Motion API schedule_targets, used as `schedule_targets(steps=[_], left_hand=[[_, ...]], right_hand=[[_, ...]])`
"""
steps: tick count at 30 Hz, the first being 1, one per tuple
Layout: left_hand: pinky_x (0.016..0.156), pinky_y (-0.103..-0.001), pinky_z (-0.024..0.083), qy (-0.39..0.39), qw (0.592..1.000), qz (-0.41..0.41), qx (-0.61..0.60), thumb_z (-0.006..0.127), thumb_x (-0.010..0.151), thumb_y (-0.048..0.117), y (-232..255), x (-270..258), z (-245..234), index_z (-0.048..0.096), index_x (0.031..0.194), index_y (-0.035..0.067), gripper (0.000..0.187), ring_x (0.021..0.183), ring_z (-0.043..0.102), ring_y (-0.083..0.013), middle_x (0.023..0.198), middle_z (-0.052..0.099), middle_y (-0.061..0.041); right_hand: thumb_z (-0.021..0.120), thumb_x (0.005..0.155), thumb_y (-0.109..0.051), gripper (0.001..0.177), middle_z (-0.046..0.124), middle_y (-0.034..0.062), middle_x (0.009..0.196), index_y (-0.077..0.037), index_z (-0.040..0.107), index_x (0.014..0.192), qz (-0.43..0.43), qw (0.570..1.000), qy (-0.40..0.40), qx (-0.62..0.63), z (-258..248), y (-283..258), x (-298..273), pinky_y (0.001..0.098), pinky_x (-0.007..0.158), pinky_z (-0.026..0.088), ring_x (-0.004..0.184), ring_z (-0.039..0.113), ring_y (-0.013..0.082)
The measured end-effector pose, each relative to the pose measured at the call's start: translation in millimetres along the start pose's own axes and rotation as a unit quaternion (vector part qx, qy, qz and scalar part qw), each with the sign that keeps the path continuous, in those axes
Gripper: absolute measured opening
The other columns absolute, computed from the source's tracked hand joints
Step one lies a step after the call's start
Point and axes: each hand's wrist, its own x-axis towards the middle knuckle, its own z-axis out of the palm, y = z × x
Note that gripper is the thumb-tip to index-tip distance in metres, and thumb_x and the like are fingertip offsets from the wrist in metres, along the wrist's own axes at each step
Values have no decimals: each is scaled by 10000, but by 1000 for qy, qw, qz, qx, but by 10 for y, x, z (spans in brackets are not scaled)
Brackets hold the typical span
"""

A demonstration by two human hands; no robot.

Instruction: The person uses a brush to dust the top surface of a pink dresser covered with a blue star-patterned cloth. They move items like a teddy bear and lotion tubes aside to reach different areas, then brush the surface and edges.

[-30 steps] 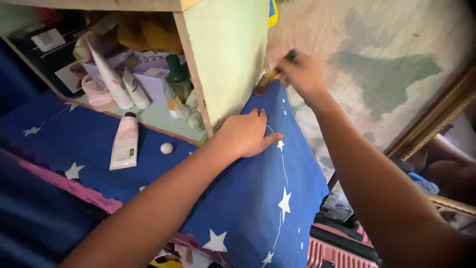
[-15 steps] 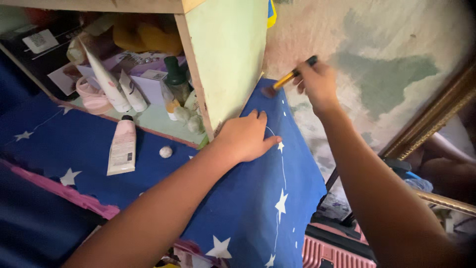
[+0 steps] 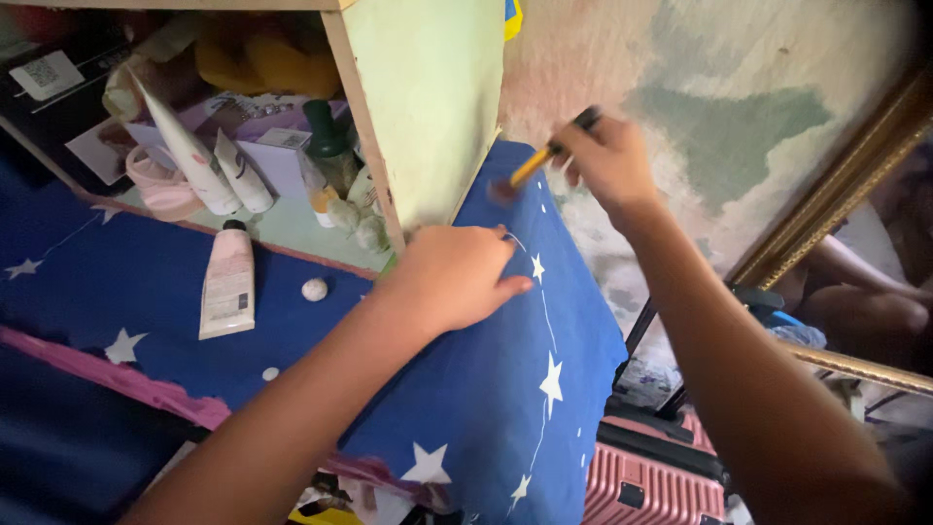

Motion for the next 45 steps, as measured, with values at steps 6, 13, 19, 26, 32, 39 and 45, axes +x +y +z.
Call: schedule_targets(steps=[6, 13, 19, 26, 32, 39, 45], left_hand=[[847, -498, 540, 35, 997, -7, -68, 639, 883, 465, -70, -420, -130, 729, 1171, 86, 485, 1054, 678, -358, 1281, 674, -138], [823, -458, 554, 86, 984, -91, -124, 638, 895, 469, -160, -896, -366, 778, 1090, 112, 429, 958, 711, -348, 1057, 759, -131], [750, -471, 554, 91, 985, -103, -100, 642, 906, 449, -217, -1132, -407, 790, 1054, 142, 371, 891, 709, -361, 957, 755, -142], [725, -491, 544, 143, 974, -162, -62, 621, 994, 349, -497, -1536, -377, 799, 1032, 179, 250, 857, 703, -377, 905, 746, -132], [722, -447, 560, 223, 960, -144, -95, 642, 985, 305, -705, -1848, -323, 805, 1068, 179, 222, 876, 715, -343, 1039, 764, -82], [783, -423, 567, 244, 954, -149, -96, 653, 978, 300, -809, -2098, -265, 797, 1101, 149, 243, 942, 717, -320, 1120, 763, -55], [783, -422, 567, 230, 956, -153, -101, 640, 982, 300, -829, -2238, -234, 795, 1106, 148, 250, 951, 717, -320, 1131, 758, -54]], right_hand=[[668, 1017, -268, 224, 755, 46, 832, -48, 705, 1038, -110, 982, 134, -73, 59, 0, -164, 264, 543, 505, 624, 649, 108], [713, 1013, -222, 190, 754, 82, 873, -33, 712, 1032, -209, 933, 188, -227, 190, -204, -452, 287, 548, 469, 614, 621, 141], [645, 998, -156, 206, 600, 77, 676, 17, 631, 886, 12, 992, 65, 108, 200, -300, -824, 277, 494, 423, 535, 544, 134], [614, 989, -196, 230, 640, 61, 727, 17, 659, 913, 14, 998, 16, 63, 268, -791, -1346, 260, 530, 455, 566, 590, 126], [628, 1018, -248, 232, 674, 39, 785, -17, 653, 1010, -16, 999, -37, -11, 450, -1075, -1567, 242, 549, 462, 600, 609, 110], [645, 1021, -217, 194, 637, 22, 775, -25, 654, 1041, -56, 996, 29, -61, 731, -1119, -1579, 251, 560, 485, 635, 598, 94], [663, 1036, -198, 179, 653, 18, 805, -20, 670, 1016, -65, 997, -39, 29, 790, -1195, -1521, 270, 622, 485, 681, 605, 102]])
